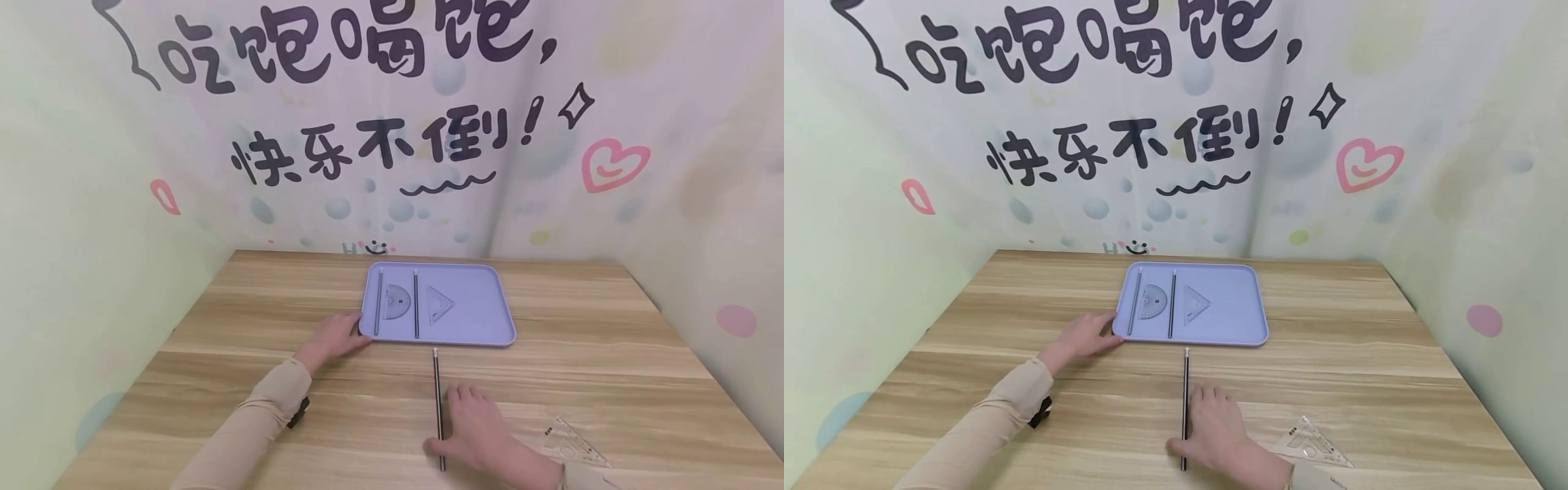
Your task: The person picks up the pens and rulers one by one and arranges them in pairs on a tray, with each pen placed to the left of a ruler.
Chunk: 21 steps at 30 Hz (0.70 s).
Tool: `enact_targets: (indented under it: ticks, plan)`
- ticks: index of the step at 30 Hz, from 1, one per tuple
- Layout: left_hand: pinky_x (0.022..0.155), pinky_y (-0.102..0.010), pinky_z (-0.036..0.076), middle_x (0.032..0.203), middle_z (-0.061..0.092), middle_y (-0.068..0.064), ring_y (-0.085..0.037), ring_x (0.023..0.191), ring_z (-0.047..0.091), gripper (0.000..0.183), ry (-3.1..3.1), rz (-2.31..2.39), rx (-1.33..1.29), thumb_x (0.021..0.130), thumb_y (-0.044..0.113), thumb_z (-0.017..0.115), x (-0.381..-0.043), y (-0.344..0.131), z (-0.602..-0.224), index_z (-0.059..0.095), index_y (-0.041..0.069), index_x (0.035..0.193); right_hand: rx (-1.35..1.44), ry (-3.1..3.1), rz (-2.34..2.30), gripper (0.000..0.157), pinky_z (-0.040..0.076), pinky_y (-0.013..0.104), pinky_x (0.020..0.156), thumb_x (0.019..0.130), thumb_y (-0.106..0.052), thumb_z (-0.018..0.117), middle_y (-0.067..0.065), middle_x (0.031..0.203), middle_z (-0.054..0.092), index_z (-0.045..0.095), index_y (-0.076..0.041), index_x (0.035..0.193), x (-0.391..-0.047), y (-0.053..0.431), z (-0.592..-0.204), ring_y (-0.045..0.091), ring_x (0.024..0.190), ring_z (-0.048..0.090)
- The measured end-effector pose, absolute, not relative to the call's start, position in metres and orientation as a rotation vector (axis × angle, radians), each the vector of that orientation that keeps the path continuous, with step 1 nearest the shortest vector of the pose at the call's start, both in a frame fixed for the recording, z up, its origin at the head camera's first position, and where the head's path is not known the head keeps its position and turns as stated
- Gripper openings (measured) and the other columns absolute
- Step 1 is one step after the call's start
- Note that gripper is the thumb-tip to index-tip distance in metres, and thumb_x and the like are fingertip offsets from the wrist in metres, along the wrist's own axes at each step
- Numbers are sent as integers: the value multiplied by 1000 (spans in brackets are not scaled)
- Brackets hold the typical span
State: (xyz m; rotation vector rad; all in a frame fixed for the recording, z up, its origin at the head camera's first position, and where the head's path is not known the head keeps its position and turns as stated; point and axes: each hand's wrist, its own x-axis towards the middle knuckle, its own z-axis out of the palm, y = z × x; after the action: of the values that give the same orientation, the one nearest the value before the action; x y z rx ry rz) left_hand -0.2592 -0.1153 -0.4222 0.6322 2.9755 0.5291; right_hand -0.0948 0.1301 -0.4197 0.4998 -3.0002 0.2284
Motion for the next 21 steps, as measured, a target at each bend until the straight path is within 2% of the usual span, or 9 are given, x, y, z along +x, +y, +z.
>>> enact_targets:
  ticks: [3,7,14,21]
  plan:
    - [93,-44,43,117,59,-17,-33,108,54,57,2971,527,626,82,37,64,-259,-115,-422,50,3,126,477,-3009,313,75,50,36,62,58,-55,71,9,81,52,57,7,98,-95,130,-421,22,73,52]
    - [94,-44,42,119,58,-18,-33,110,53,59,2962,535,626,82,38,64,-259,-115,-421,49,2,127,444,-3024,471,62,46,32,50,57,-46,75,6,73,49,55,5,87,-98,131,-423,18,62,48]
    - [95,-44,42,119,58,-17,-32,110,53,58,2958,542,628,83,37,64,-261,-116,-421,49,3,127,442,-3013,795,45,37,21,41,56,-30,79,-3,60,45,53,-1,79,-104,134,-425,10,51,41]
    - [94,-43,43,119,58,-17,-31,110,54,57,2959,526,636,83,38,63,-261,-115,-422,50,2,126,433,-3027,963,47,36,20,41,56,-20,81,-3,61,48,56,4,87,-104,136,-426,9,51,41]
